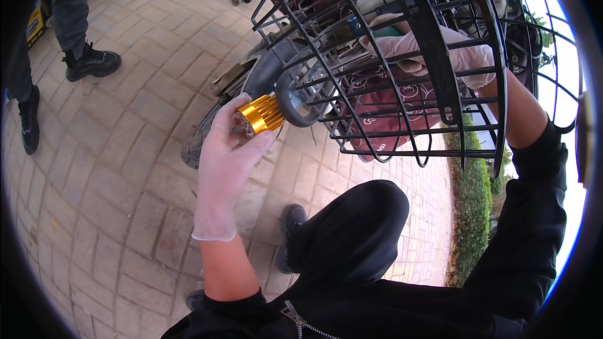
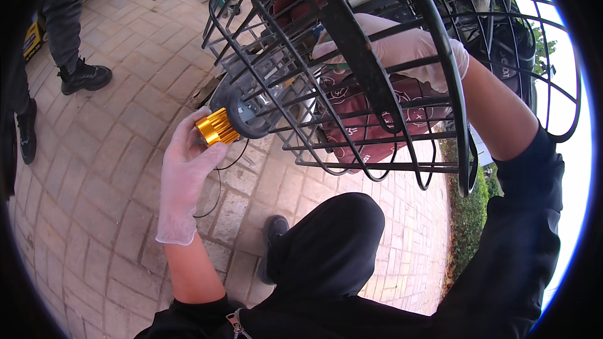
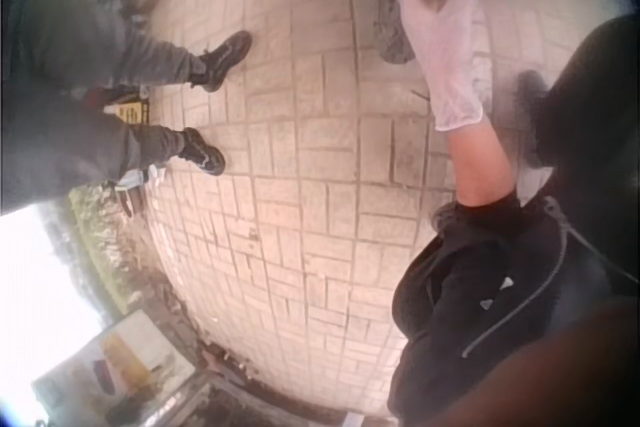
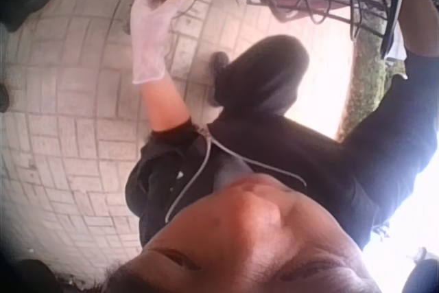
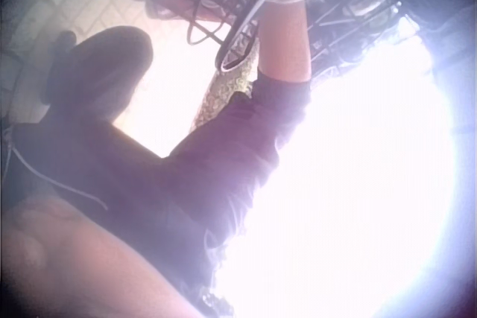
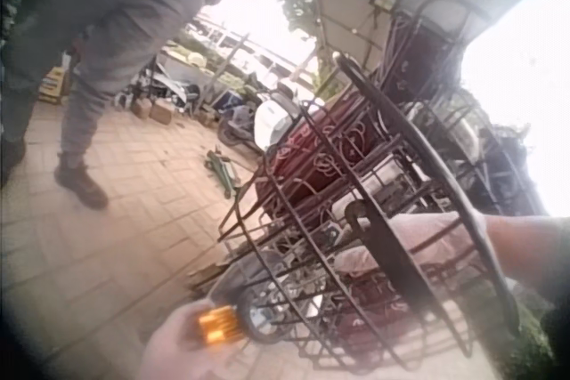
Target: The person squats beside a scooter and uses a screwdriver to tighten or adjust a bolt on the front wheel assembly. They hold a gold-colored cylindrical object in the other hand while working on the wheel area.
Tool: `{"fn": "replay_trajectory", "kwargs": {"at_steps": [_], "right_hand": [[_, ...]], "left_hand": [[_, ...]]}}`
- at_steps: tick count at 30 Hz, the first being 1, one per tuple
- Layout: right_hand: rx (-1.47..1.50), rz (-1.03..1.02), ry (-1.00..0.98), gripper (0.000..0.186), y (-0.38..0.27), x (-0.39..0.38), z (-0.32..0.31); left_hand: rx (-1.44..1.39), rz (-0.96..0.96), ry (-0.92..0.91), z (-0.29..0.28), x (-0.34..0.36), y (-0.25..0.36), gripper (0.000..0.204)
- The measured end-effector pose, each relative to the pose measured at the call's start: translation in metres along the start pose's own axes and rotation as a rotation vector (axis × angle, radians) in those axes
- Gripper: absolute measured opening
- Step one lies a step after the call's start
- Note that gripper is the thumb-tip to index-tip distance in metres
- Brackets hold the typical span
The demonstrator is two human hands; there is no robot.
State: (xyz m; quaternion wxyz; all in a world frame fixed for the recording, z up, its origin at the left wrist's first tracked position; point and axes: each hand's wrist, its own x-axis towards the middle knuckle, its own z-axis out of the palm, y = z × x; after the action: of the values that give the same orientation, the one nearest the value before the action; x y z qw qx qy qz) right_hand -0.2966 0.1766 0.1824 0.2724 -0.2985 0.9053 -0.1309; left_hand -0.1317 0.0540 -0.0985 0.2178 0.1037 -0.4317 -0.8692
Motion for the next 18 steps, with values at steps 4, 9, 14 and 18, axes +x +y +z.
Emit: {"fn": "replay_trajectory", "kwargs": {"at_steps": [4,9,14,18], "right_hand": [[-0.16,-0.012,-0.045,0.046,-0.011,0.006,-0.002],[-0.742,-0.513,-0.026,0.038,-0.004,0.015,0.001],[-0.517,-0.39,-0.083,0.047,-0.005,0.0,-0.004],[-0.182,-0.047,-0.061,0.055,-0.011,-0.004,-0.007]], "left_hand": [[0.013,-0.015,-0.004,-0.002,0.002,0.002,0.062],[0.013,-0.044,0.011,0.0,0.002,0.005,0.061],[0.025,-0.028,-0.008,0.002,0.001,0.007,0.06],[0.016,-0.018,-0.003,0.0,0.001,0.007,0.059]]}}
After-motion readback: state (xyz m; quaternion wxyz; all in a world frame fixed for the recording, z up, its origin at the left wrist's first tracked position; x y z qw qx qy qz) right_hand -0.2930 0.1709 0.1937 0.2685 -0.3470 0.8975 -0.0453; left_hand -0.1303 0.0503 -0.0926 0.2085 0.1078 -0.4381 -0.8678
